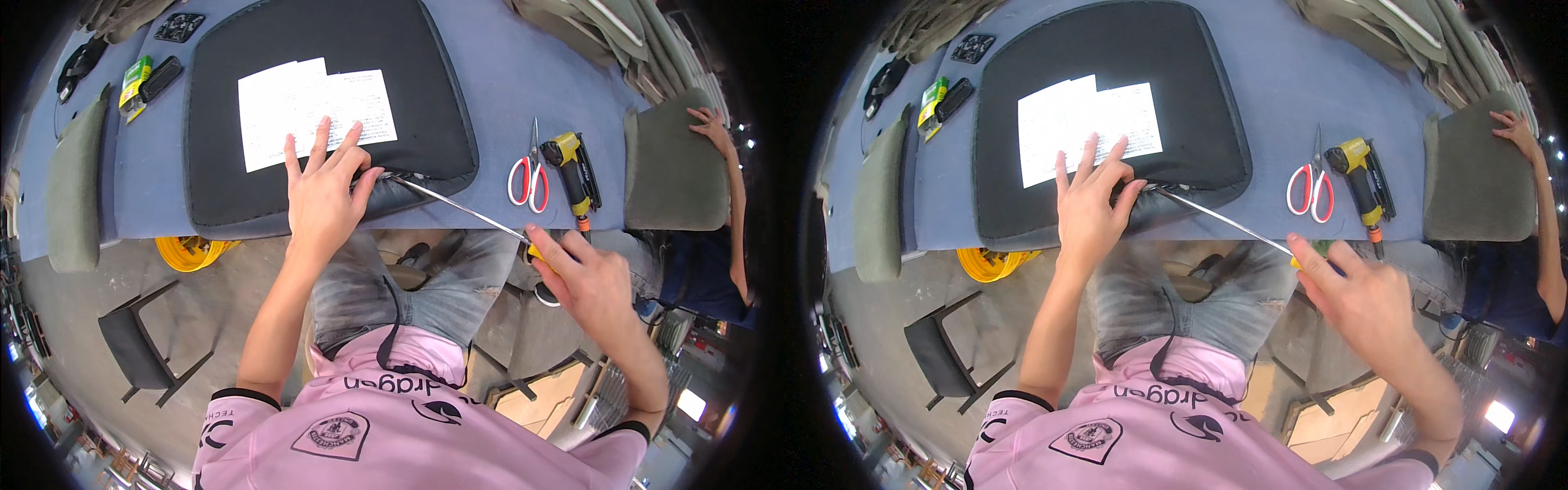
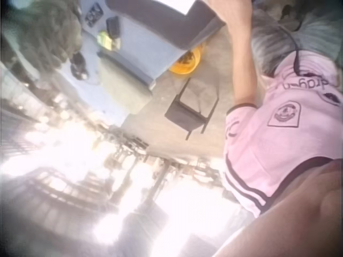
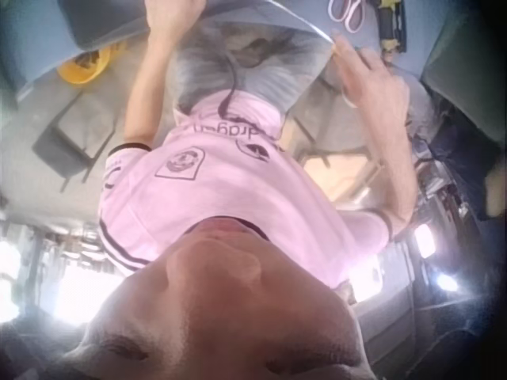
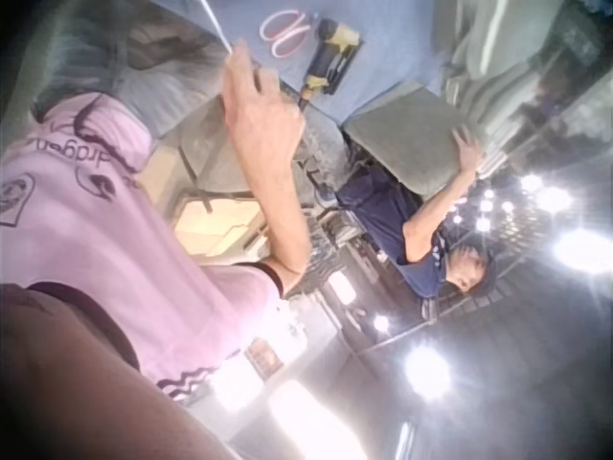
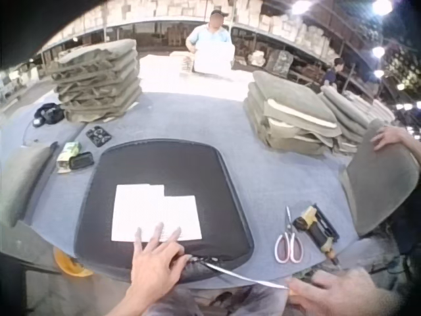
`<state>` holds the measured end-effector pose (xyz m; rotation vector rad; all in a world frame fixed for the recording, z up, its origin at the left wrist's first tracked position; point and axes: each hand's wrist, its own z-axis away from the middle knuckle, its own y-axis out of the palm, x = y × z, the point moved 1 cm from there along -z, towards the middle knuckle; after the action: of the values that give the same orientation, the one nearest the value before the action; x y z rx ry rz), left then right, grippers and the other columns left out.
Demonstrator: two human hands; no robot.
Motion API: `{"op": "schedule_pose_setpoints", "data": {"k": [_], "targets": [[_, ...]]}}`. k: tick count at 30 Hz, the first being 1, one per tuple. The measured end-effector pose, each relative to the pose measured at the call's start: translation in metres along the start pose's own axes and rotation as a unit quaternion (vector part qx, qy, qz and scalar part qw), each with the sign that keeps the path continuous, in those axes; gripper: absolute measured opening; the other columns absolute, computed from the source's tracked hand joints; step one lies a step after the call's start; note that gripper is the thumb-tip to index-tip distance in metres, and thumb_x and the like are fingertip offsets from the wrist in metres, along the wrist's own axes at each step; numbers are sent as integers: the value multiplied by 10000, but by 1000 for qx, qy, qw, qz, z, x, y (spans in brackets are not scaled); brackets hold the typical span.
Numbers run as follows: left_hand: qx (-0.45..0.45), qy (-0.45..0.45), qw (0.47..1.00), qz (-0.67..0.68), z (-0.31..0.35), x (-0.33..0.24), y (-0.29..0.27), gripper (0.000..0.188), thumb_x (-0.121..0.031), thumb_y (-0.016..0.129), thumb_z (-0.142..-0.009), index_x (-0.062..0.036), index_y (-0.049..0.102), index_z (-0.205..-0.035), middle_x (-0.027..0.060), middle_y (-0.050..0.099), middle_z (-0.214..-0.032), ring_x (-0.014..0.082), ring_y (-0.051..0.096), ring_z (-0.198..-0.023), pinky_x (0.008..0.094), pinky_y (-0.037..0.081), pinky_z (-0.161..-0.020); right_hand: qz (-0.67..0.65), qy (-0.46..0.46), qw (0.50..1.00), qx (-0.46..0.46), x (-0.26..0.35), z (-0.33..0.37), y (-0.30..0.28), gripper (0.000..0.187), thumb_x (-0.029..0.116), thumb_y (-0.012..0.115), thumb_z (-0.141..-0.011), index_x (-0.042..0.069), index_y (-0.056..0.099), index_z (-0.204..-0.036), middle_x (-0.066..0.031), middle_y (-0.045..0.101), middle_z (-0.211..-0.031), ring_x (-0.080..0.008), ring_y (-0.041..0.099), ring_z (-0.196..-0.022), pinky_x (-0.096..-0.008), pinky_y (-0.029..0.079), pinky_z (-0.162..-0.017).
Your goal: The person uses a screwdriver to pry open the seam of a black cushion and then uses a staple gun to secure the fabric. The person repeatedly pries and staples the same area of the cushion.
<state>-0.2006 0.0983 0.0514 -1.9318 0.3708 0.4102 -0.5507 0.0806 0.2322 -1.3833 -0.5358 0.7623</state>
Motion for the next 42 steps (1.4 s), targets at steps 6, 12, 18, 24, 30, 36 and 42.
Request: {"op": "schedule_pose_setpoints", "data": {"k": [6,12,18,24,30,36,42], "targets": [[22,-21,999,13,2,5,4,539,-241,893,-1031,-159,729,-1538,9,828,-1225,384,536,-1680,728,210,-1401,95,-14,995,23,2,-13,-16,624,185,923,-963,244,771,-1565,-34,583,-901,-190,618,-587,-378,512,-507],[-8,-11,1000,17,1,11,11,652,-229,880,-1046,-176,657,-1656,-3,795,-1157,381,549,-1675,730,218,-1391,-674,368,633,100,86,42,147,510,286,805,-1150,181,709,-1640,11,644,-873,-83,525,-557,-271,385,-465],[-10,1,999,-32,-3,3,8,264,-221,864,-1066,-143,751,-1291,25,843,-1435,403,568,-1654,702,236,-1397,-716,324,618,13,100,76,173,506,245,763,-1170,153,688,-1661,-57,700,-897,-127,570,-580,-300,441,-518],[-15,-7,999,-34,-2,3,8,202,-234,851,-1076,-123,768,-1224,26,855,-1414,409,571,-1649,707,239,-1396,-292,195,932,-86,52,57,117,585,206,894,-1037,211,753,-1605,-75,657,-878,-271,659,-643,-416,549,-597],[-11,-16,999,-32,-3,3,7,178,-242,853,-1074,-121,773,-1177,27,858,-1424,398,557,-1663,700,219,-1410,-131,112,984,-47,23,32,65,603,278,887,-1038,264,733,-1621,-53,605,-915,-298,658,-620,-447,549,-577],[6,-10,999,-32,-5,4,6,175,-237,869,-1059,-120,755,-1122,44,807,-1547,404,540,-1676,701,204,-1415,22,5,1000,17,-9,-7,-1,661,264,874,-1011,258,696,-1648,-29,604,-949,-239,668,-604,-386,551,-532],[25,-4,999,-39,-3,9,8,179,-270,860,-1061,-151,726,-1068,25,772,-1612,422,553,-1661,743,219,-1391,146,-38,986,67,-17,-16,-20,762,243,885,-917,260,699,-1655,-27,581,-1000,-189,655,-662,-365,521,-513]]}}
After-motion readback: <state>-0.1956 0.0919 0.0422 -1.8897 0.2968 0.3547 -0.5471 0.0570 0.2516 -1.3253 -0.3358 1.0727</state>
